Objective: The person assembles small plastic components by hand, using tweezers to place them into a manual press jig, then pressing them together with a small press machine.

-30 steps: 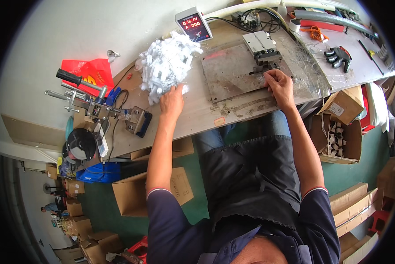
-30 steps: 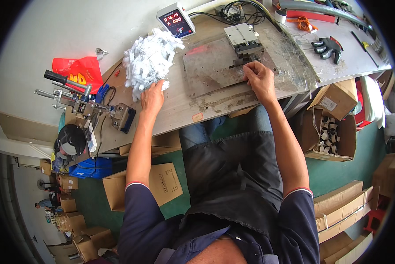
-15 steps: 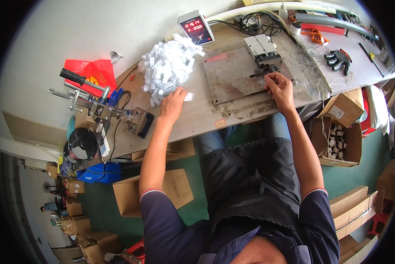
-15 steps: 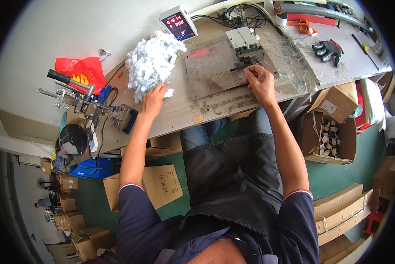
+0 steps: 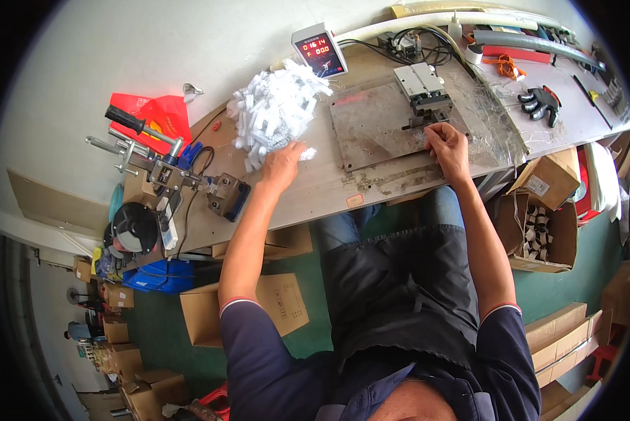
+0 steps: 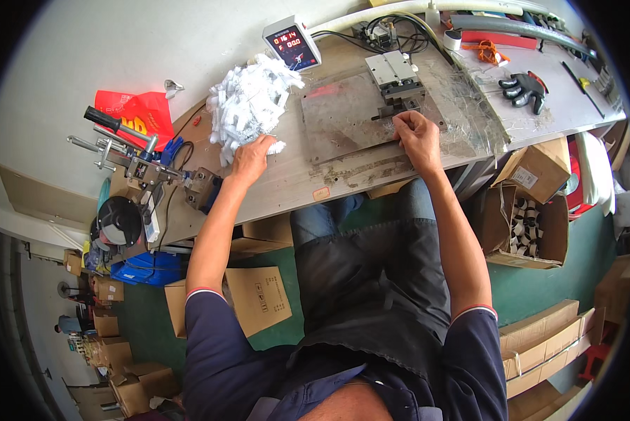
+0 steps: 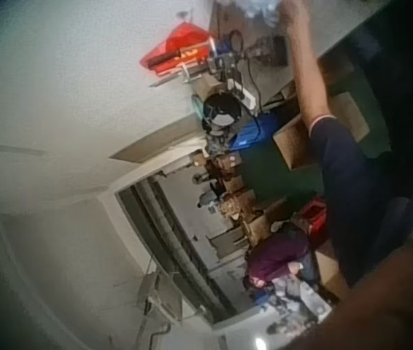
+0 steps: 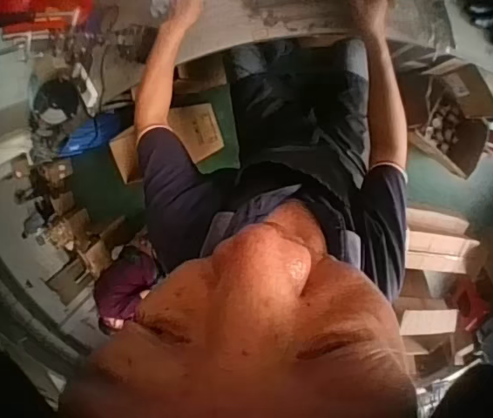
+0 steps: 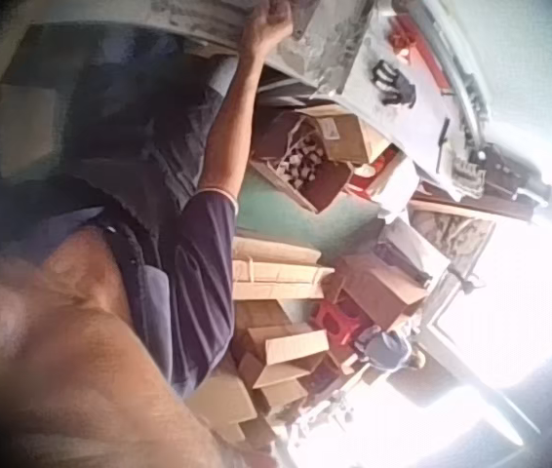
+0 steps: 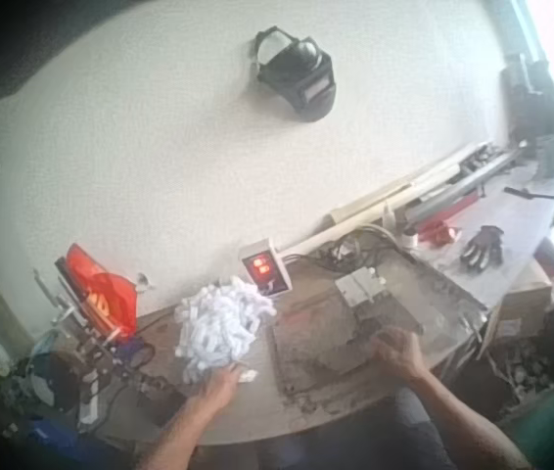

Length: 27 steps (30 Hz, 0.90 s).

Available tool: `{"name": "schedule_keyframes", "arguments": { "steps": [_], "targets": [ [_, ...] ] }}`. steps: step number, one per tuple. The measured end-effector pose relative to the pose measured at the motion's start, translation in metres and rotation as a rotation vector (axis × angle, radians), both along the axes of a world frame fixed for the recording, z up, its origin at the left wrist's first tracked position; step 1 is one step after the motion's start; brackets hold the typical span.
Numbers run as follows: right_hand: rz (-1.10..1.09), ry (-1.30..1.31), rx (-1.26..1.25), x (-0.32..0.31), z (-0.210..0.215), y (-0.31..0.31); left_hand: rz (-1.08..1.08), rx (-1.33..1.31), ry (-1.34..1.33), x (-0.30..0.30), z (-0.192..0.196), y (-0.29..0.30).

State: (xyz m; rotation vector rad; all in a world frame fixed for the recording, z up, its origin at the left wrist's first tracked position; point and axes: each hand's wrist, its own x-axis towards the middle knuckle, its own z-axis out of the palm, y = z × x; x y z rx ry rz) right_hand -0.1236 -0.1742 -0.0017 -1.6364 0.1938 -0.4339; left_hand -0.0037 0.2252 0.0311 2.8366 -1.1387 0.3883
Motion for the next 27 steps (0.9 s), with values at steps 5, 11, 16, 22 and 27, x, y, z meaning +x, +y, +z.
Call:
{"name": "schedule_keyframes", "arguments": {
  "steps": [5,11,16,22,27],
  "targets": [
    [-0.005,0.016,-0.003,-0.001,0.0,-0.002,-0.021,-0.076,0.039,-0.022,0.005,-0.034],
    [0.007,0.026,0.062,-0.003,0.009,0.001,-0.026,-0.766,-0.113,-0.023,0.025,-0.09],
    [0.08,0.012,0.106,-0.001,0.006,0.005,0.097,-1.464,0.996,-0.035,0.031,-0.141],
    [0.225,-0.068,-0.061,-0.008,0.0,0.012,-0.044,-1.697,1.462,-0.042,0.003,-0.206],
    [0.386,0.176,0.3,-0.012,0.017,-0.003,-0.09,-1.64,1.534,-0.047,-0.012,-0.228]
  ]
}}
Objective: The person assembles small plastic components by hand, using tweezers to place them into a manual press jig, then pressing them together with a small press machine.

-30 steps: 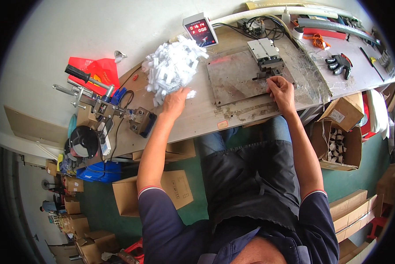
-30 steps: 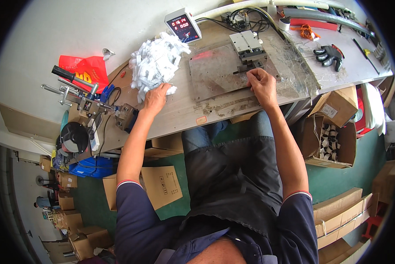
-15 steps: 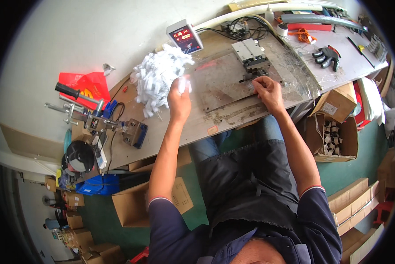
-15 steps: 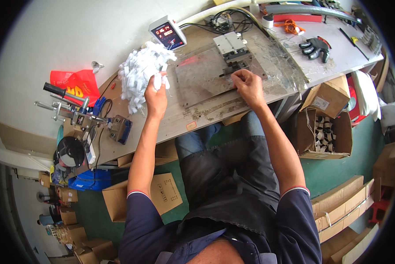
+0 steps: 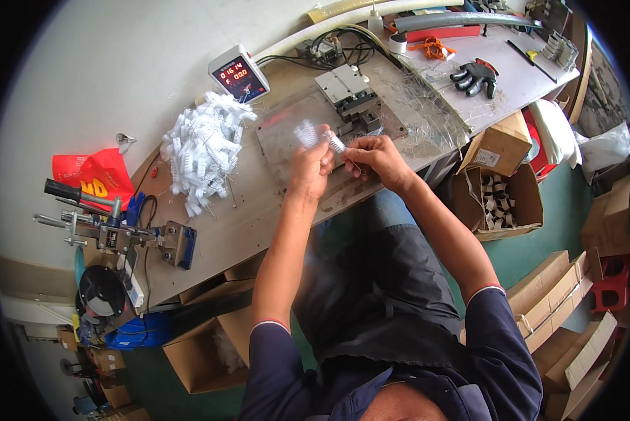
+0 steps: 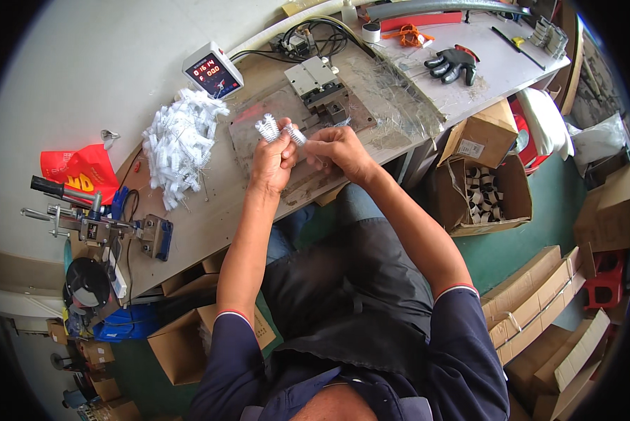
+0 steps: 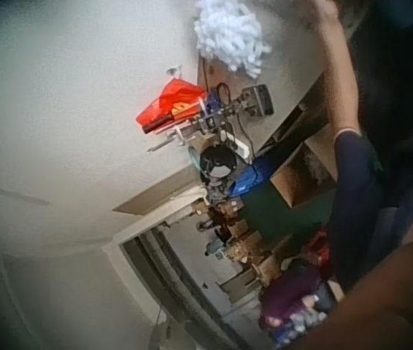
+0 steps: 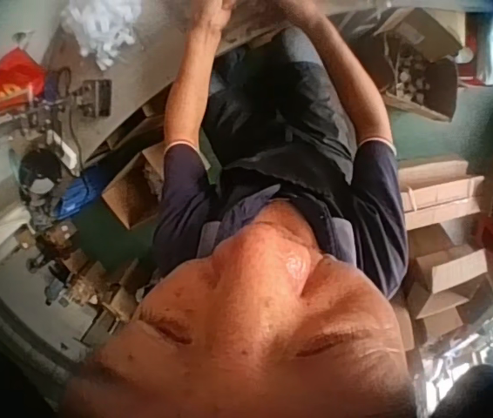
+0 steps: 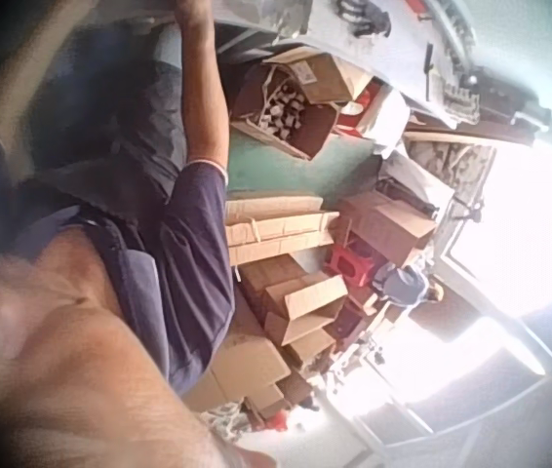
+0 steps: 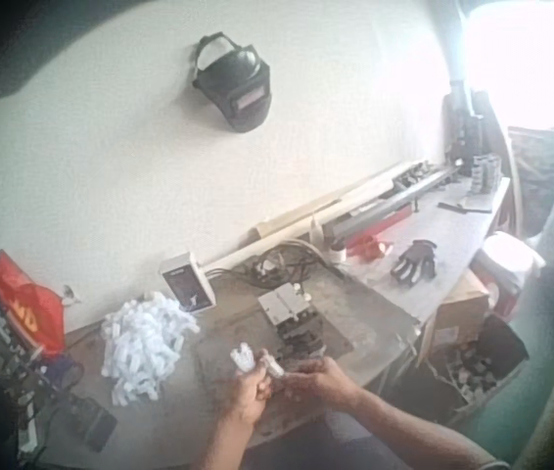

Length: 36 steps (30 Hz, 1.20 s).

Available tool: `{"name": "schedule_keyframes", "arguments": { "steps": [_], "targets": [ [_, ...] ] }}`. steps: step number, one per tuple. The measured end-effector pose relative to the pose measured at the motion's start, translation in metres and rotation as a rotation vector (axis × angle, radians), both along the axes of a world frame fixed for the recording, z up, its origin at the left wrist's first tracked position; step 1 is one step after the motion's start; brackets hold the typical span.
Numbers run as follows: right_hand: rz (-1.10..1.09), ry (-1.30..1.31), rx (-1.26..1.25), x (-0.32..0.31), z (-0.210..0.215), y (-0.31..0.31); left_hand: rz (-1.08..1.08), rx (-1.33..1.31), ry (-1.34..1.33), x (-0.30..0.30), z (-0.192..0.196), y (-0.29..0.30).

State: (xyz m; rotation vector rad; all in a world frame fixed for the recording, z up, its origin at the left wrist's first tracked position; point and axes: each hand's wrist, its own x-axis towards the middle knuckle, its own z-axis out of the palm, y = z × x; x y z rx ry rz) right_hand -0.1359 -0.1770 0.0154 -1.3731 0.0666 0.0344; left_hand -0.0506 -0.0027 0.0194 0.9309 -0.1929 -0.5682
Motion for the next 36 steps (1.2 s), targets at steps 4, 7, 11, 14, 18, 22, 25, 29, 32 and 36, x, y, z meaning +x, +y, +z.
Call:
{"name": "schedule_keyframes", "arguments": {
  "steps": [4,7,11,14,18,22,25,29,32,36],
  "targets": [
    [-0.036,0.016,-0.045,-0.004,0.013,-0.006,-0.055,0.023,-0.028,0.0,0.002,-0.002],
    [-0.109,0.036,-0.201,-0.007,0.011,-0.016,-0.054,0.246,-0.116,0.008,0.002,-0.006],
    [-0.316,-0.061,-0.607,0.0,-0.007,-0.022,0.349,0.557,-0.488,0.044,-0.021,-0.008],
    [-0.422,-0.034,-0.713,0.005,-0.008,-0.019,0.632,0.574,-0.74,0.06,-0.035,-0.004],
    [-0.493,0.029,-0.921,0.009,-0.005,-0.015,0.606,0.421,-0.434,0.059,-0.034,0.002],
    [-0.552,0.05,-1.009,0.013,-0.006,-0.01,0.552,0.334,-0.36,0.051,-0.029,0.006],
    [-0.567,0.076,-1.006,0.015,-0.004,-0.006,0.526,0.428,-0.33,0.049,-0.026,0.007],
    [-0.59,0.032,-1.059,0.024,-0.007,-0.008,0.536,0.47,-0.413,0.049,-0.026,0.008],
    [-0.595,0.067,-1.039,0.029,-0.005,-0.011,0.528,0.487,-0.415,0.048,-0.024,0.007],
    [-0.579,0.068,-1.029,0.03,-0.004,-0.01,0.515,0.502,-0.402,0.048,-0.021,0.008]
  ]
}}
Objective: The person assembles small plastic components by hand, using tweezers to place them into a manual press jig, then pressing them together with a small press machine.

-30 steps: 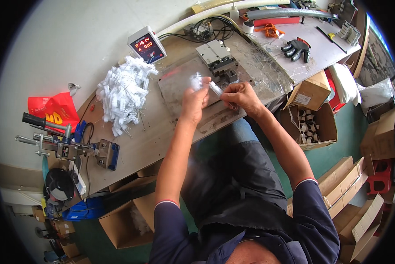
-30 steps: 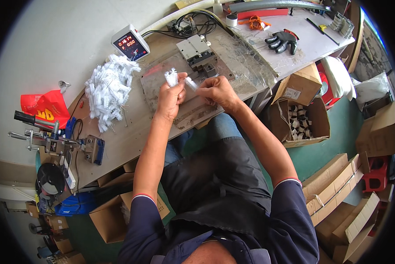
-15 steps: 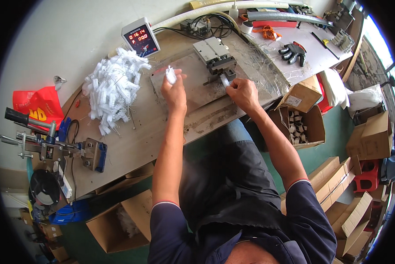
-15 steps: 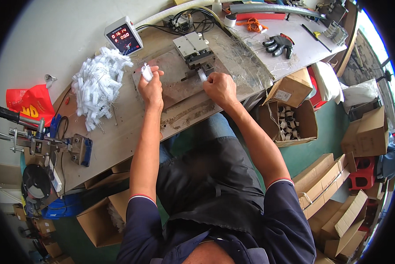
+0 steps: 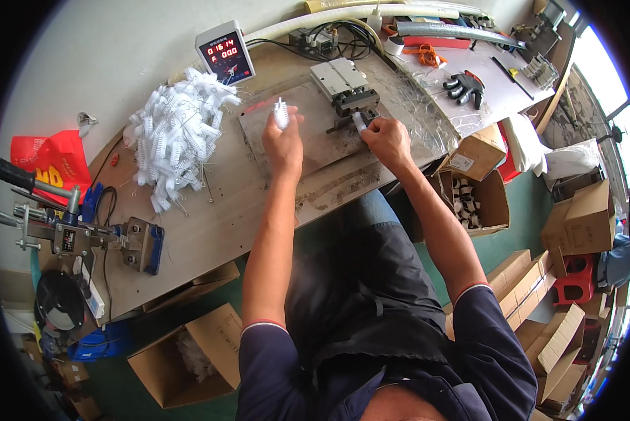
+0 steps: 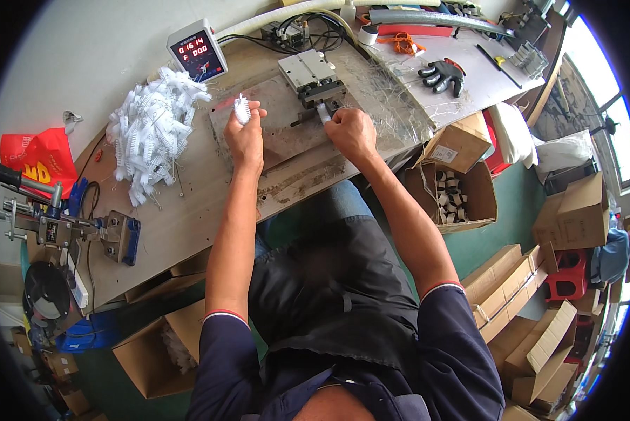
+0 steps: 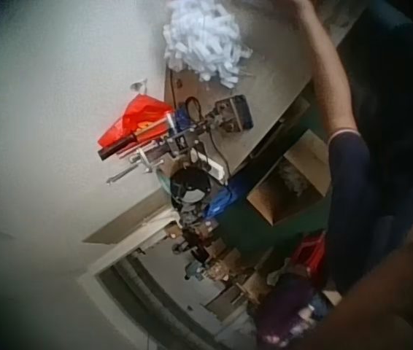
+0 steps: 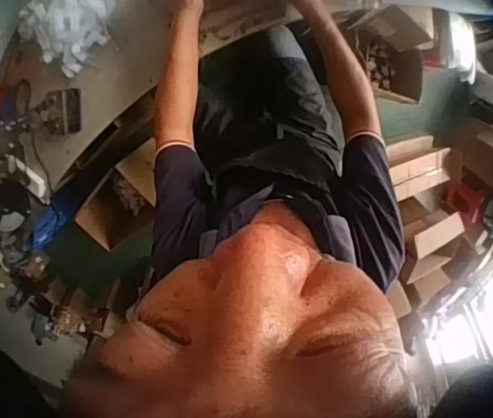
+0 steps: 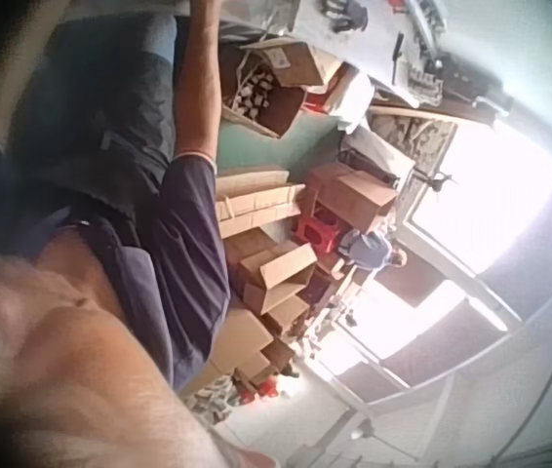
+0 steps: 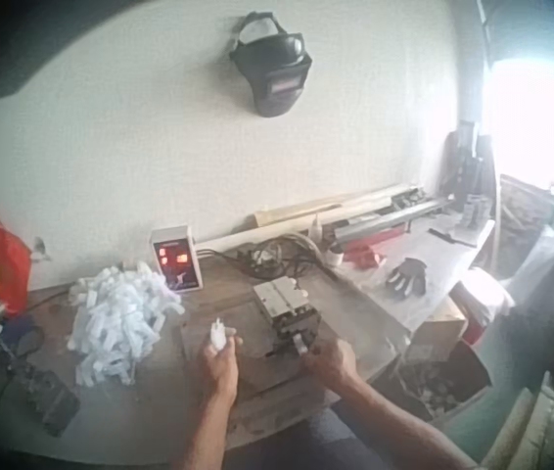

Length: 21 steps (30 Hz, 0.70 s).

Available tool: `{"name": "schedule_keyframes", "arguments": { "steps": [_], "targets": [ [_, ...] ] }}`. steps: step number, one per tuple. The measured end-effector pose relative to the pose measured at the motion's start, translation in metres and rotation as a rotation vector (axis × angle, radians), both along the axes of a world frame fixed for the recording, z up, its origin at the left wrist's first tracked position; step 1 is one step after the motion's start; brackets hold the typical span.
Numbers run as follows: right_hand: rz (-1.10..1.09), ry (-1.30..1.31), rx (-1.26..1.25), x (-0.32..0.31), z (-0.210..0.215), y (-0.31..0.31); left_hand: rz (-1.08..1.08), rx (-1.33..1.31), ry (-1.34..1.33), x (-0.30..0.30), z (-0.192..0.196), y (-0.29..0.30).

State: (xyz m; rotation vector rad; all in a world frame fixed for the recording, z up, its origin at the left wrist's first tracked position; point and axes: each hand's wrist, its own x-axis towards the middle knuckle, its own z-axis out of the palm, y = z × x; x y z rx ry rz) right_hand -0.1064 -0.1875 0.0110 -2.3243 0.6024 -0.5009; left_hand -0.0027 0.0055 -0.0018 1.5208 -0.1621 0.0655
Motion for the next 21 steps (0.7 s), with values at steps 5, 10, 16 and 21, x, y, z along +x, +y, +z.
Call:
{"name": "schedule_keyframes", "arguments": {
  "steps": [5,10,16,21],
  "targets": [
    [-0.014,-0.012,-0.01,0.0,0.0,0.0,0.019,0.013,-0.05,-0.001,-0.005,0.0],
    [0.001,0.024,0.019,-0.001,0.001,0.0,0.024,0.042,-0.032,0.001,-0.005,0.0],
    [-0.1,-0.081,0.061,-0.002,-0.002,0.005,0.017,0.088,-0.068,-0.001,-0.003,-0.004],
    [-0.095,-0.122,0.07,-0.009,-0.007,0.012,-0.005,0.292,-0.222,-0.011,0.0,-0.005]
  ]
}}
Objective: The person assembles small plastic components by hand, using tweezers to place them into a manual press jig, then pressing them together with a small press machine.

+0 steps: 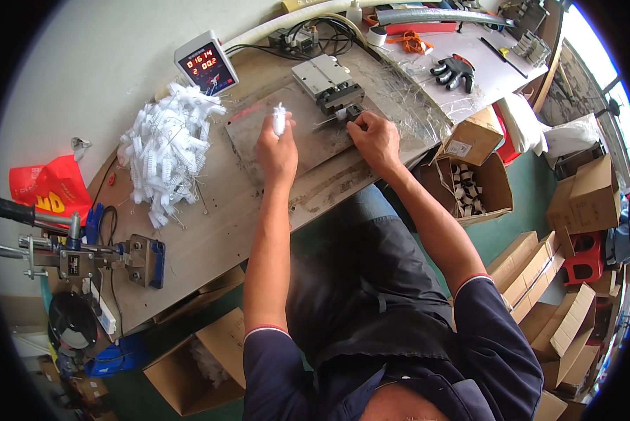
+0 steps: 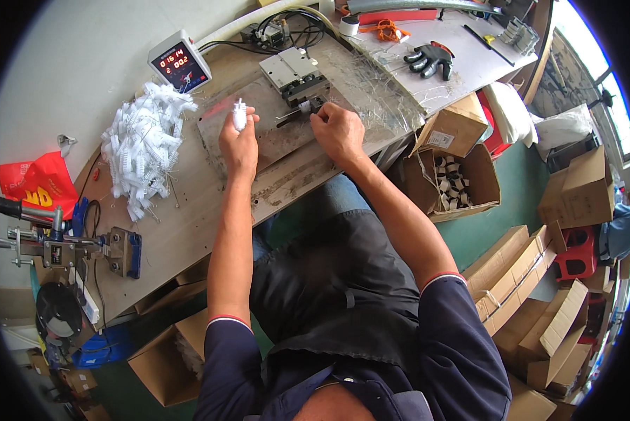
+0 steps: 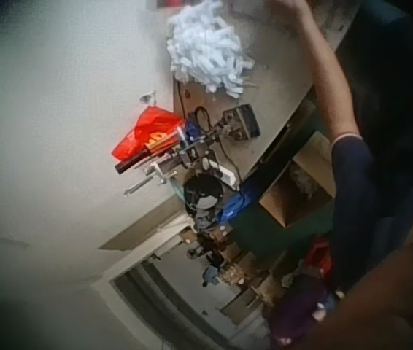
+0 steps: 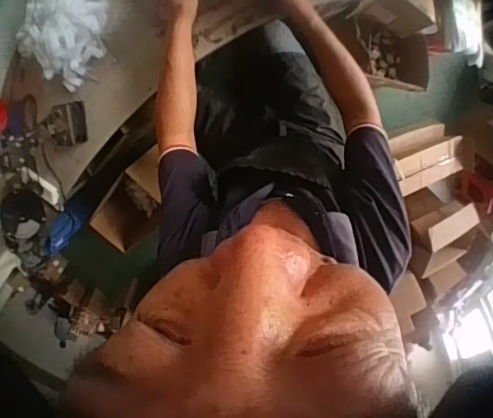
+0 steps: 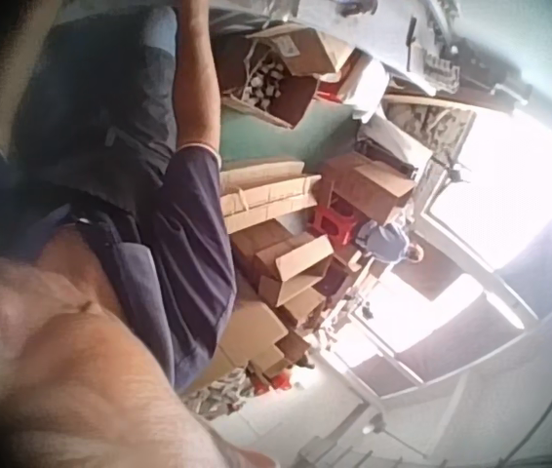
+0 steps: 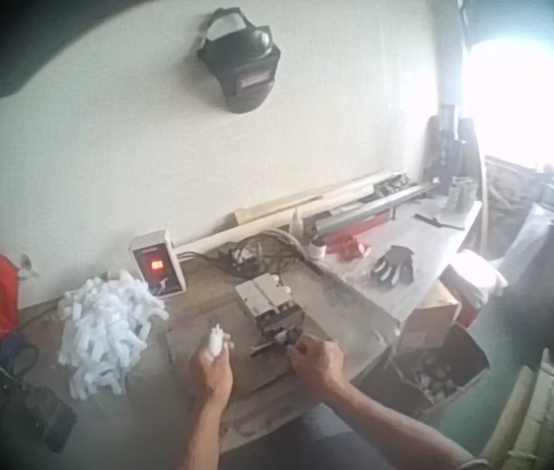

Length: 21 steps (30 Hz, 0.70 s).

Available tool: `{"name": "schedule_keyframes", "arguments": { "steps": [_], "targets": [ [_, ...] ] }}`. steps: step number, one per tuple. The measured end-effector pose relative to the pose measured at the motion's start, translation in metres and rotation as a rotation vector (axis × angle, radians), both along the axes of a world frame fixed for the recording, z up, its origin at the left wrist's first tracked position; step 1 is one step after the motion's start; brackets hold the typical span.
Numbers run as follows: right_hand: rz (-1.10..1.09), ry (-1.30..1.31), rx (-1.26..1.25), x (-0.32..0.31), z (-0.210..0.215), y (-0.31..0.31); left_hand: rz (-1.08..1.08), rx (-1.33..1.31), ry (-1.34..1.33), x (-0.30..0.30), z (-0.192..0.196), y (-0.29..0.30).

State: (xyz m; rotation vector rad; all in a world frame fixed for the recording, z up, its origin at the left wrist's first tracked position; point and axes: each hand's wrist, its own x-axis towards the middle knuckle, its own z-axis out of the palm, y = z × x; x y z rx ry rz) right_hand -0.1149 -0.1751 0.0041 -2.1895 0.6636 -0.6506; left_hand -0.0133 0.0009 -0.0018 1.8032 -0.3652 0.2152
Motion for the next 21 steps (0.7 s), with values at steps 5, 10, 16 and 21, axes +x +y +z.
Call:
{"name": "schedule_keyframes", "arguments": {
  "steps": [5,10,16,21],
  "targets": [
    [-0.003,-0.056,0.012,-0.002,-0.001,0.002,-0.083,0.142,-0.129,-0.006,0.001,-0.004],
    [-0.016,-0.044,-0.013,-0.001,-0.001,0.001,-0.117,0.311,-0.27,-0.017,0.01,-0.014],
    [-0.008,-0.071,-0.001,-0.002,-0.001,0.001,-0.121,0.424,-0.377,-0.027,0.009,-0.025],
    [0.002,-0.113,0.02,-0.004,-0.003,-0.002,-0.08,0.549,-0.622,-0.034,0.006,-0.028]
  ]
}}
